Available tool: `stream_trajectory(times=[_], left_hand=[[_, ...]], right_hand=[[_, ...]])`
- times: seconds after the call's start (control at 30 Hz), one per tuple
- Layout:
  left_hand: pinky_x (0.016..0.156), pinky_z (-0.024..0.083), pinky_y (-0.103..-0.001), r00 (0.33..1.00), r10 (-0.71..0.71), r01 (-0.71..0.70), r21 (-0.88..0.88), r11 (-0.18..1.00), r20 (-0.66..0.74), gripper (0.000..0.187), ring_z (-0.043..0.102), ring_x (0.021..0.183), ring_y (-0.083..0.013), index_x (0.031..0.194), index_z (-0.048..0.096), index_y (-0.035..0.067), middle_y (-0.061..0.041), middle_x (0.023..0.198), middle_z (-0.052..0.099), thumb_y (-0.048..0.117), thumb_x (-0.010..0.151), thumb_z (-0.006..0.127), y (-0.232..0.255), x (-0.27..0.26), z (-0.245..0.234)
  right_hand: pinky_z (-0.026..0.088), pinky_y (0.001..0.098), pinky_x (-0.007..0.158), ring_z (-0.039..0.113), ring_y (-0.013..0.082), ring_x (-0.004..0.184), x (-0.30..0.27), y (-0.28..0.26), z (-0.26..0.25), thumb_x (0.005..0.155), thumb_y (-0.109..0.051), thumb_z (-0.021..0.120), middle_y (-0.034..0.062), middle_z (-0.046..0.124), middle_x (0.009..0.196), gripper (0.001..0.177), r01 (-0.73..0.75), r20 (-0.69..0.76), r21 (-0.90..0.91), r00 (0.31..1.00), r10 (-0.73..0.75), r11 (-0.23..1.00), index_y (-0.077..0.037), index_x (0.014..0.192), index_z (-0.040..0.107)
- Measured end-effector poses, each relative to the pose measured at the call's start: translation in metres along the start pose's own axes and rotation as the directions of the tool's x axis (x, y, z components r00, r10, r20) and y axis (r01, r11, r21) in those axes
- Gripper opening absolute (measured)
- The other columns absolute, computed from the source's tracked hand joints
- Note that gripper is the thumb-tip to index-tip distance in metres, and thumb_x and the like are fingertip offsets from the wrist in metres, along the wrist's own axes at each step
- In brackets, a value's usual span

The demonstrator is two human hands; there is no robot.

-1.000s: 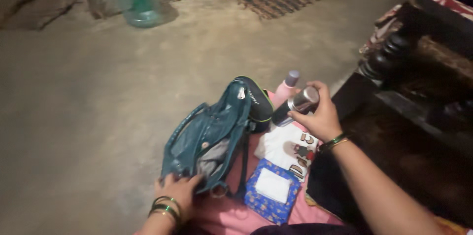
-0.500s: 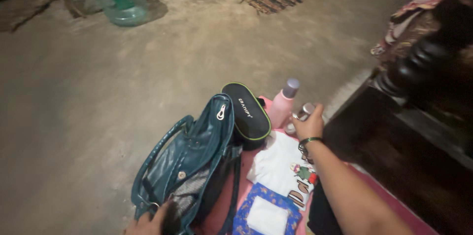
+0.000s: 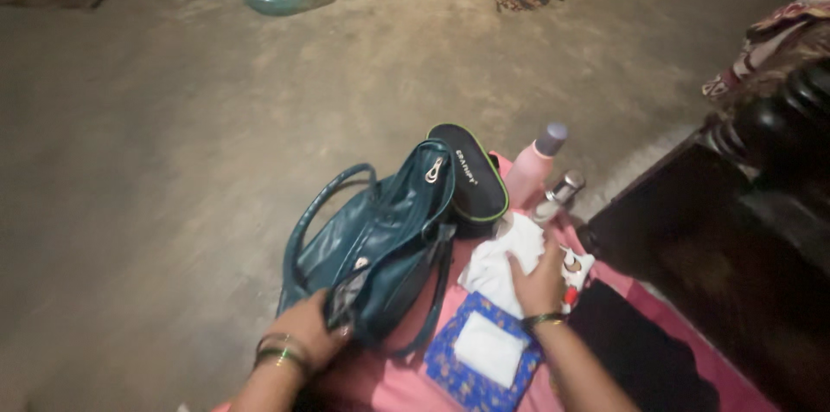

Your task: The person sits on the floor and unpacks a teal handbag, taking out a yellow cloth, folded clothes, a blue fabric item, a pink bottle, a small black pouch, and a lunchbox with food, laying each item on a pink mat beside them.

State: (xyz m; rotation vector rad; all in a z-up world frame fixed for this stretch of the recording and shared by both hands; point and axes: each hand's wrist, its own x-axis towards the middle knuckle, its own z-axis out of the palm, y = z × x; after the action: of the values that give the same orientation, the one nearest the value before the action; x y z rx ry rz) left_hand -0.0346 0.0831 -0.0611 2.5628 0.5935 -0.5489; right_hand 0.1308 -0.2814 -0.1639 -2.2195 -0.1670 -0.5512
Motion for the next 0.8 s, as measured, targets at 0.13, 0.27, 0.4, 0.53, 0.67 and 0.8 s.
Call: stream_trajectory(times=[0.13, 0.27, 0.4, 0.53, 0.67, 0.8], left_hand=[[0.103, 0.051, -0.046, 0.986, -0.003, -0.008, -0.068, 0.998, -0.168, 0.051, 0.063, 0.120, -0.0399, 0.130, 0.067, 0.024, -0.018, 0.128, 0.067, 0.046, 0.084, 0.071, -0.006, 0.011, 0.015], [0.098, 0.052, -0.047, 0.829, 0.077, -0.235, -0.219, 0.947, -0.554, 0.050, 0.062, 0.113, -0.0457, 0.124, 0.071, 0.018, -0.028, 0.130, 0.058, 0.034, 0.076, 0.076, -0.023, 0.021, 0.024], [0.100, 0.050, -0.049, 0.876, -0.097, -0.095, -0.366, 0.926, -0.472, 0.050, 0.061, 0.119, -0.0446, 0.135, 0.066, 0.018, -0.027, 0.128, 0.064, 0.033, 0.087, 0.072, -0.045, 0.018, -0.004], [0.101, 0.048, -0.050, 0.809, -0.070, -0.151, -0.322, 0.935, -0.584, 0.047, 0.060, 0.121, -0.0426, 0.134, 0.067, 0.013, -0.024, 0.130, 0.066, 0.026, 0.089, 0.071, -0.083, -0.005, -0.061], [0.101, 0.048, -0.050, 0.694, -0.006, -0.160, -0.162, 0.974, -0.720, 0.053, 0.062, 0.122, -0.0446, 0.135, 0.068, 0.005, -0.026, 0.131, 0.066, 0.022, 0.085, 0.076, -0.146, -0.039, -0.104], [0.098, 0.050, -0.054, 0.760, -0.159, 0.023, -0.219, 0.975, -0.631, 0.052, 0.064, 0.118, -0.0476, 0.142, 0.068, 0.007, -0.028, 0.127, 0.069, 0.025, 0.094, 0.076, -0.230, -0.027, -0.095]], right_hand=[[0.052, 0.0390, 0.099, 0.063, 0.0301, 0.119, -0.073, -0.047, 0.029, 0.082, -0.024, 0.077, 0.0181, 0.057, 0.140, 0.074, -0.302, 0.326, 0.105, 0.911, 0.254, 0.948, -0.007, 0.146, 0.046], [0.053, 0.0427, 0.093, 0.055, 0.0409, 0.126, -0.105, -0.107, 0.053, 0.087, -0.033, 0.079, 0.0255, 0.052, 0.141, 0.083, -0.565, 0.566, 0.343, 0.762, 0.316, 0.750, -0.013, 0.155, 0.037], [0.054, 0.0536, 0.092, 0.048, 0.0518, 0.132, -0.100, -0.186, 0.046, 0.085, -0.049, 0.070, 0.0200, 0.037, 0.154, 0.095, -0.896, 0.784, 0.189, 0.384, 0.488, 0.401, -0.030, 0.163, 0.020], [0.040, 0.0651, 0.108, 0.029, 0.0423, 0.148, -0.095, -0.260, 0.055, 0.081, -0.058, 0.063, 0.0037, 0.022, 0.170, 0.102, -0.928, 0.894, 0.139, 0.268, 0.359, 0.345, -0.041, 0.163, 0.003], [0.034, 0.0656, 0.110, 0.026, 0.0314, 0.153, -0.110, -0.315, 0.106, 0.086, -0.051, 0.066, 0.0042, 0.017, 0.171, 0.099, -0.902, 0.942, 0.235, 0.303, 0.144, 0.362, -0.034, 0.164, 0.008], [0.040, 0.0550, 0.110, 0.032, 0.0260, 0.149, -0.137, -0.333, 0.153, 0.088, -0.049, 0.068, 0.0058, 0.023, 0.169, 0.090, -0.872, 0.944, 0.287, 0.328, 0.039, 0.396, -0.031, 0.164, 0.023]])
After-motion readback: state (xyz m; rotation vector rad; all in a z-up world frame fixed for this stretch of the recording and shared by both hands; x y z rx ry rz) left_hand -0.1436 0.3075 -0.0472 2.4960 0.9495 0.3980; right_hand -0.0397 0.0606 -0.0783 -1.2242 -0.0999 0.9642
